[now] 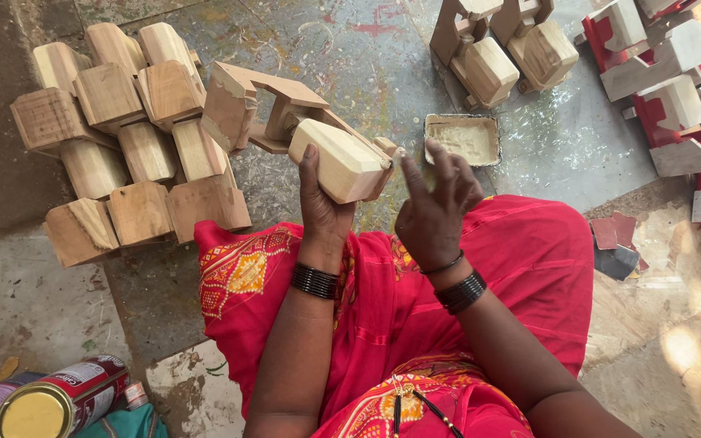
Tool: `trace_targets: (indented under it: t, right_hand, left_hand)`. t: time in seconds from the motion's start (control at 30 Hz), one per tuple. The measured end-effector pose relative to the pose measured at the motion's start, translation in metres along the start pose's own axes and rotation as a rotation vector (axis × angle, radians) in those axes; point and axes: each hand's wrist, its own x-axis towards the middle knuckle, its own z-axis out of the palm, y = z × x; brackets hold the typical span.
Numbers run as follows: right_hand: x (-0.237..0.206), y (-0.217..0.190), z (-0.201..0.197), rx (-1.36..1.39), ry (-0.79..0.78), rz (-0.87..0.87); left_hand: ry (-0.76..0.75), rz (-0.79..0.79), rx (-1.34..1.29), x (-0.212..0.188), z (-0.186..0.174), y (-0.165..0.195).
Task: The person sits on the floor and scoops white filler paste from a shallow tray, spreading it by hand over the surfaces of wooden toy parts. They rub the paste into each part, set treated parts aside with other finished pieces, and pick up the next part to repeat the process.
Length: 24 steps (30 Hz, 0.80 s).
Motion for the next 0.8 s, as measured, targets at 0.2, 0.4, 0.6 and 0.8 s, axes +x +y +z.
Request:
trace_targets:
  t: [0.2,0.4,0.6,0.8]
  right_hand:
    - [0.011,0.013,0.007,0.735,-0.042,0.183]
    - [0.012,0.011,0.004,0.420,-0.037,0.072]
    - [0.000,0.011,0.006,0.911,-0.056,0.212]
    - [-0.009,-0.002,-0.009,1.858,-0.478,0.762]
  left_hand:
    - [-0.017,-0.026,-0.023,0.000,0.002,0.001]
    - [-0.024,-0.019,-0.015,0.000,0.002,0.000]
    - [0.008,0.002,-0.047,0.002,0.000,0.000]
    - [0.008,0.021,-0.046,0.003,-0.001,-0.003]
